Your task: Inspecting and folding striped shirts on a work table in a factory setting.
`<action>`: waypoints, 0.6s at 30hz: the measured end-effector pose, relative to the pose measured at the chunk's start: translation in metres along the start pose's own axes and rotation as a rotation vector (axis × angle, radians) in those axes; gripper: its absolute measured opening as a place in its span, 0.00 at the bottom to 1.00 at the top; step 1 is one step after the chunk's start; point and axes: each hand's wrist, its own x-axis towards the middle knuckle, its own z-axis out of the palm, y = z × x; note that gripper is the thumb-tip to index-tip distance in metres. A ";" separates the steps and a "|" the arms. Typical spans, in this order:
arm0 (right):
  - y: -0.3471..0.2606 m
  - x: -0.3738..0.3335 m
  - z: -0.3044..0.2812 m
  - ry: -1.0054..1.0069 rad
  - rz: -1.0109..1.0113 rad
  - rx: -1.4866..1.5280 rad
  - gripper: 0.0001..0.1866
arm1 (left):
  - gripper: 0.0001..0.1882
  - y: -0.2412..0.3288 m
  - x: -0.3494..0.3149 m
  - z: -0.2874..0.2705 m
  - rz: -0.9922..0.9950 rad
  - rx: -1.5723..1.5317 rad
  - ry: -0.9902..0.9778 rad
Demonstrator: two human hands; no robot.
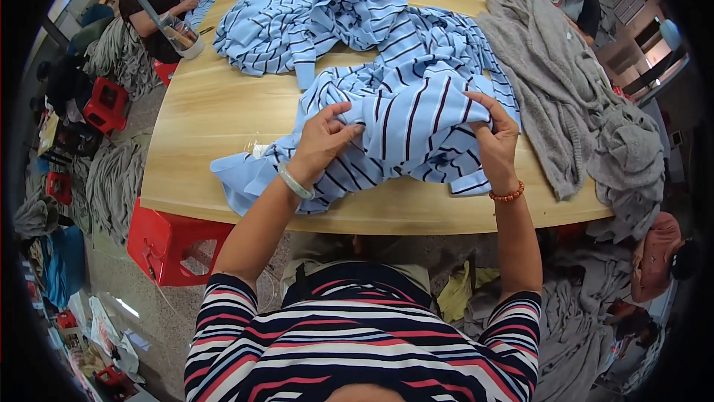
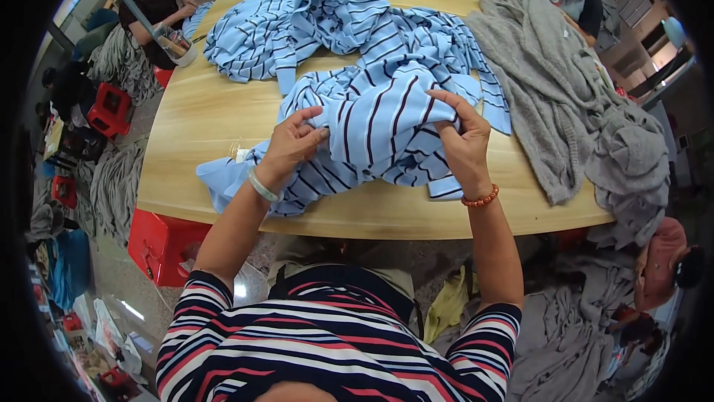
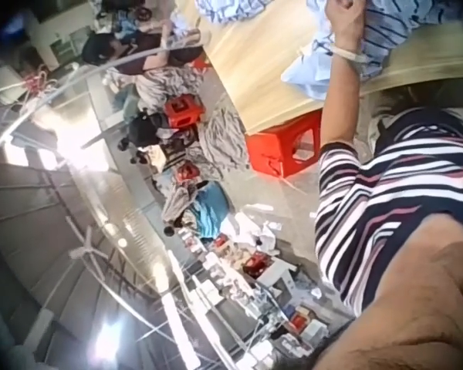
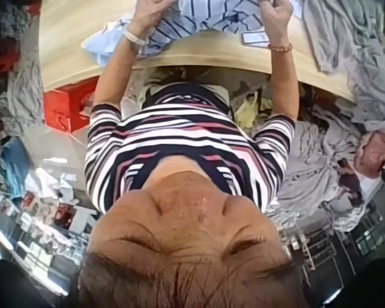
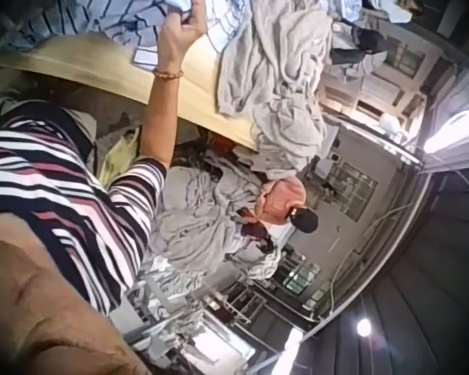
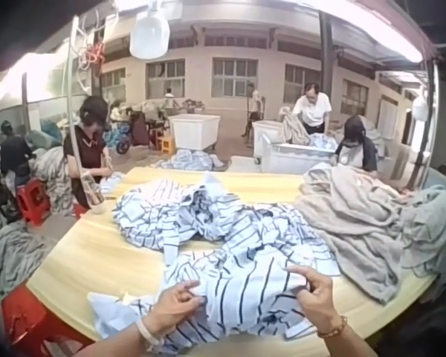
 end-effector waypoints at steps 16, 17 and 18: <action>-0.132 0.080 -0.076 0.344 -0.741 -0.398 0.13 | 0.12 0.201 -0.025 -0.035 1.098 -0.342 0.669; -0.142 0.086 -0.073 0.341 -0.749 -0.379 0.13 | 0.12 0.218 -0.032 -0.051 1.201 -0.200 0.754; -0.151 0.092 -0.070 0.358 -0.844 -0.464 0.12 | 0.13 0.226 -0.043 -0.056 1.217 -0.234 0.721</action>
